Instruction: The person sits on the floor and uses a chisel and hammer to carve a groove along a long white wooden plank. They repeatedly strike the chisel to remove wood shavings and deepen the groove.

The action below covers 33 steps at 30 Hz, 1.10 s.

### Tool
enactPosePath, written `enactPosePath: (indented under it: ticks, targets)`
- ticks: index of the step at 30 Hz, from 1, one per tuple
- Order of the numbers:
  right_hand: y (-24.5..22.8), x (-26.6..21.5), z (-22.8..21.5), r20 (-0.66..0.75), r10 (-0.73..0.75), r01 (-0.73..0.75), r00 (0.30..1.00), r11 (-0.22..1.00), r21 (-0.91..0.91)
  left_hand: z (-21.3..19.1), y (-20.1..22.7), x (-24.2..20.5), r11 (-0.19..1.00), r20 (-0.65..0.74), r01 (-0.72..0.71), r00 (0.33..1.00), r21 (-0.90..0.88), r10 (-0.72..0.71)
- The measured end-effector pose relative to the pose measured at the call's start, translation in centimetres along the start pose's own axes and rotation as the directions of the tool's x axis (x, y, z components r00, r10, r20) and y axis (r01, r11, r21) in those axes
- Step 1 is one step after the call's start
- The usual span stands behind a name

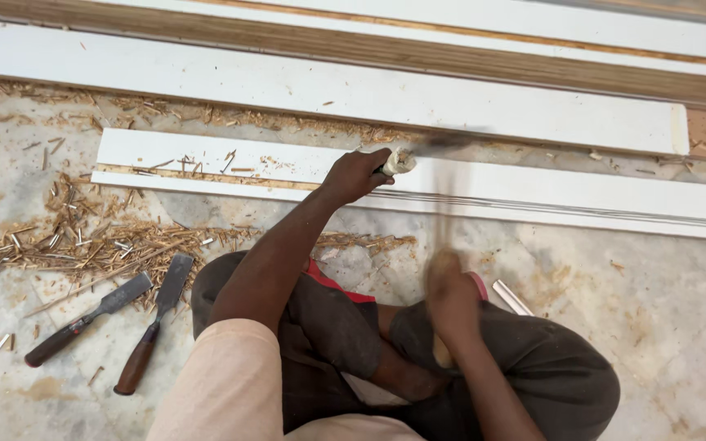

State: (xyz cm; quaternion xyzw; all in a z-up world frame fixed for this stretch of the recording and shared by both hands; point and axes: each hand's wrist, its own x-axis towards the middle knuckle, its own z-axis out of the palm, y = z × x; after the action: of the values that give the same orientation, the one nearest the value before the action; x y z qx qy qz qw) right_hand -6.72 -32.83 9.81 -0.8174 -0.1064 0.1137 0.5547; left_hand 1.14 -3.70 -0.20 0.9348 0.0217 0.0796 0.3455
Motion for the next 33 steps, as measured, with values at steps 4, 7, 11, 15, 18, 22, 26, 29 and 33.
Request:
enactPosePath:
  ticks: [4, 7, 11, 15, 18, 22, 26, 29, 33]
  targets:
    - [-2.4, 1.4, -3.1, 0.12, 0.22, -0.219, 0.968, 0.975, -0.025, 0.0, -0.6, 0.7, 0.997, 0.01, -0.052, 0.999, 0.056, 0.052]
    - [-3.7, 0.5, -7.5, -0.035, 0.022, -0.02, 0.999, 0.998, 0.064, 0.5, -0.4, 1.0, 0.997, 0.078, -0.071, 0.995, 0.034, 0.068]
    - [1.5, 0.8, -5.1, -0.219, -0.039, 0.114, 0.975, 0.934, 0.338, 0.3, 0.3, 1.5, 0.994, 0.102, -0.098, 0.99, 0.039, 0.093]
    - [5.5, 1.6, -1.2, 0.123, 0.045, -0.028, 0.991, 0.99, -0.138, 0.3, 0.5, 2.2, 0.988, 0.223, -0.003, 0.974, 0.153, -0.032]
    - [2.9, 2.2, -4.6, 0.197, 0.429, -0.469, 0.882, 0.845, 0.258, 0.3, 0.4, 3.0, 0.985, 0.249, -0.035, 0.968, 0.167, -0.008]
    - [0.4, 2.2, -7.8, -0.166, 0.246, -0.169, 0.955, 0.911, 0.375, 1.3, 0.3, 3.5, 0.985, 0.271, -0.064, 0.962, 0.161, 0.019]
    - [2.0, 1.4, -2.0, -0.06, 0.306, -0.241, 0.95, 0.842, 0.482, 1.7, 0.4, 4.1, 0.968, 0.295, -0.072, 0.956, 0.239, -0.002]
    - [2.0, 0.9, -1.1, 0.302, 0.506, -0.585, 0.808, 0.751, 0.307, 1.5, 0.1, 4.2, 0.96, 0.357, -0.082, 0.934, 0.267, -0.02]
    - [1.3, 2.5, -5.2, 0.078, 0.347, -0.338, 0.935, 0.798, 0.5, 2.4, -0.1, 3.9, 0.954, 0.374, -0.063, 0.926, 0.293, -0.054]
